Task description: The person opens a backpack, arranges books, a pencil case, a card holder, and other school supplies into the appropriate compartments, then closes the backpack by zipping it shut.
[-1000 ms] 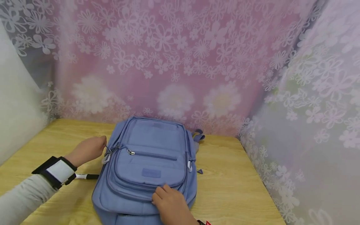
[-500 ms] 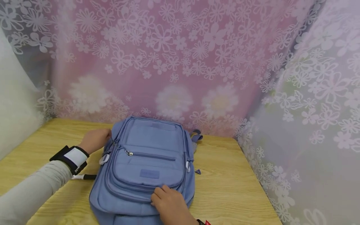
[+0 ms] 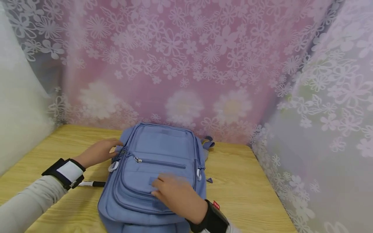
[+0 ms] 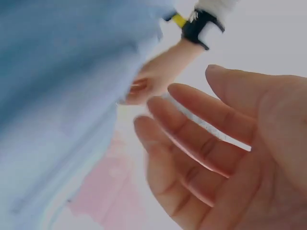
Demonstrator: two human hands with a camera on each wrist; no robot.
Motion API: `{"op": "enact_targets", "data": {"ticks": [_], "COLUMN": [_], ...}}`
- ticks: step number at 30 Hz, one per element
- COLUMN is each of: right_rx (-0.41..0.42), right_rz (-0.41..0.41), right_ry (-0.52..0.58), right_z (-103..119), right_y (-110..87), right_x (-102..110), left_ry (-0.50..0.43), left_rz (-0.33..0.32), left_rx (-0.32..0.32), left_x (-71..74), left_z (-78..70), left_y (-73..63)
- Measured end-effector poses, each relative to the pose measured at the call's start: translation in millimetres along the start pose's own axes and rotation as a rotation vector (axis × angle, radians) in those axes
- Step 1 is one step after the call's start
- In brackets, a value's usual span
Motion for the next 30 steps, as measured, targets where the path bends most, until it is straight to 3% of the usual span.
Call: {"op": "enact_targets", "data": {"ticks": [4, 9, 14, 20, 25, 30], "right_rx": [0.016, -0.096, -0.2, -0.233, -0.232, -0.24], "right_rz": [0.055, 0.201, 0.271, 0.278, 0.264, 0.249], "right_ry": [-0.024, -0.001, 0.076, 0.119, 0.103, 0.109], "right_z": [-29, -65, -83, -89, -87, -87], "right_y": [46.4, 80.9, 85.6, 85.2, 85.6, 83.9], "right_x": [-1, -29, -53, -61, -63, -63], "left_ry": [0.01, 0.062, 0.071, 0.051, 0.025, -0.022], "left_rz": [-0.071, -0.117, -0.08, -0.049, -0.017, 0.064], "left_rx": [-0.095, -0.132, -0.081, -0.044, -0.064, -0.094], "left_x": [5.7, 3.0, -0.3, 8.8, 18.6, 17.9], "left_z": [-18.5, -30.3, -27.0, -29.8, -42.5, -57.8], "left_y": [-0.9, 0.8, -5.2, -32.9, -62.2, -80.1]}}
Point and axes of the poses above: each hand's wrist, its own y-axis towards the middle knuckle, its own x-axis out of the back of the hand, z = x × y, the point moved 7 cm from there along y, towards the middle knuckle, and after that the axes turned 14 degrees about x, right-handed, at the moved point
